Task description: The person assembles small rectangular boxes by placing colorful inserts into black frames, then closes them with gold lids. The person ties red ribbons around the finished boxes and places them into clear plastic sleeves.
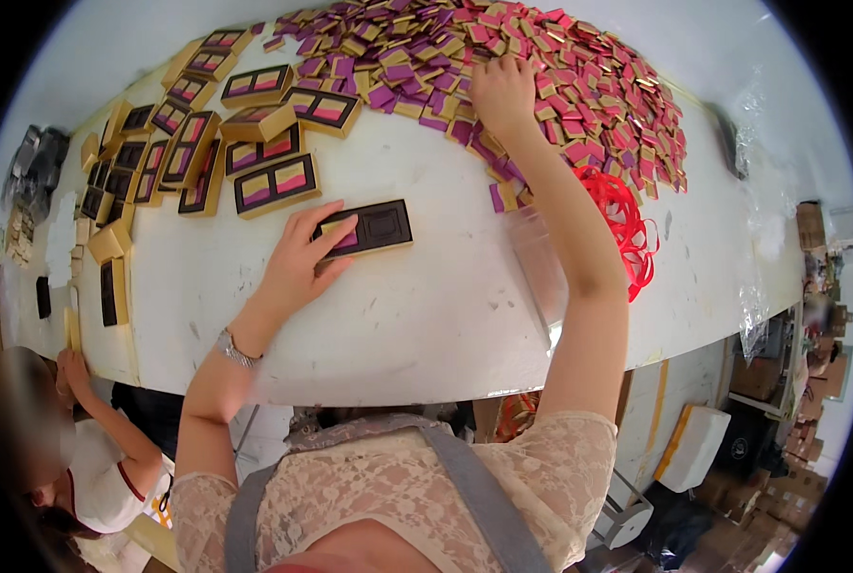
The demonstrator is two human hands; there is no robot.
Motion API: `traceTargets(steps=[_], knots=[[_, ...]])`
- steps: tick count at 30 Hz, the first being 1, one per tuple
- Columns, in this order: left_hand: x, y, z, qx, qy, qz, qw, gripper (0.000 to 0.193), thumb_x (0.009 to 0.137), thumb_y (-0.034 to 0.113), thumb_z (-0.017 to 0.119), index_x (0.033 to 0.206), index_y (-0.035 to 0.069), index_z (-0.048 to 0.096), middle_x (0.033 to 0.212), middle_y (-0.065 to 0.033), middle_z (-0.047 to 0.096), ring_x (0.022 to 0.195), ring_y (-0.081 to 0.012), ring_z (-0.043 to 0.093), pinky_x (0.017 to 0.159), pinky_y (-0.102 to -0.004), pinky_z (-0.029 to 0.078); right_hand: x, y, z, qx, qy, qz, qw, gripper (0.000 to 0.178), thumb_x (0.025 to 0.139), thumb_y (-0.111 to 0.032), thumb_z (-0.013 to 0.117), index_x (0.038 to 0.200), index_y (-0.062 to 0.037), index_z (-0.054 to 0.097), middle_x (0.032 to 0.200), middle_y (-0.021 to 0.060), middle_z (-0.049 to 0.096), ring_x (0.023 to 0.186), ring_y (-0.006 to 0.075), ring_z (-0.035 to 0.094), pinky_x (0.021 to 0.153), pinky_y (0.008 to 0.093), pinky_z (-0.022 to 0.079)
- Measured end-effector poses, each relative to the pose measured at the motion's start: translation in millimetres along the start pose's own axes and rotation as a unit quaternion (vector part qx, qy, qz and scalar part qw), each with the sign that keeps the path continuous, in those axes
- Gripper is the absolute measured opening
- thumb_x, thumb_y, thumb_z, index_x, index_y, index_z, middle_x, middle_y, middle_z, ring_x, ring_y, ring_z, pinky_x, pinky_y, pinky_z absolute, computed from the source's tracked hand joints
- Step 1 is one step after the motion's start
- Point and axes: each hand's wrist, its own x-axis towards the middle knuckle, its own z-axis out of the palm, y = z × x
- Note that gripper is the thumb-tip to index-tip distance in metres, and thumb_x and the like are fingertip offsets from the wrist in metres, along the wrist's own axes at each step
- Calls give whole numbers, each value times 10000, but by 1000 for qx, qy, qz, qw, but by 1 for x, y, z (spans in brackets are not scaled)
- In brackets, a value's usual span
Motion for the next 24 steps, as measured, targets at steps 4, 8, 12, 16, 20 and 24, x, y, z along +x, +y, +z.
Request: traceTargets(steps=[4, 8, 12, 16, 20, 24], knots=[[-2, 0, 0, 21, -7, 13, 1000, 499, 787, 141, 727, 1267, 122, 592, 1342, -93, 493, 1145, -321, 481, 951, -396, 460, -20, -42, -58, 59, 5, -71, 996, 146, 745, -151, 649, 883, -100, 651, 882, 65, 635, 895, 257, 599, 774, 395, 468], [-1, 2, -6, 35, -27, -6, 999, 482, 802, 175, 725, 1264, 125, 598, 1309, -96, 503, 1140, -311, 475, 927, -386, 471, -21, -65, -74, 203, -43, -19, 978, 141, 805, -162, 640, 919, -79, 648, 902, 87, 617, 943, 258, 618, 707, 423, 511], [-21, 5, -30, 70, -63, -10, 995, 473, 800, 229, 732, 1248, 141, 609, 1254, -79, 522, 1103, -292, 494, 892, -378, 494, -30, -73, -114, 295, -33, 72, 952, 156, 852, -192, 618, 913, -49, 628, 855, 103, 594, 846, 264, 617, 661, 415, 523], [-36, 7, -40, 32, -70, -23, 997, 473, 801, 218, 727, 1255, 162, 610, 1271, -79, 520, 1115, -289, 492, 920, -379, 483, -98, -107, -145, 346, -50, -45, 936, 222, 871, -183, 596, 1036, -39, 629, 897, 119, 593, 843, 289, 595, 729, 400, 512], [-40, 0, -36, -3, -42, -1, 999, 479, 804, 190, 720, 1268, 158, 605, 1301, -89, 511, 1151, -303, 479, 969, -386, 451, -112, -100, -142, 451, 3, -74, 889, 260, 881, -155, 608, 1120, -59, 648, 1018, 102, 642, 941, 281, 590, 816, 381, 493], [-45, -2, -33, -13, -35, 4, 999, 487, 796, 176, 727, 1265, 139, 605, 1305, -97, 512, 1167, -315, 474, 981, -394, 442, -102, -104, -161, 633, -58, 71, 769, 189, 830, -151, 686, 995, -57, 694, 1060, 67, 676, 999, 255, 596, 832, 380, 492]])
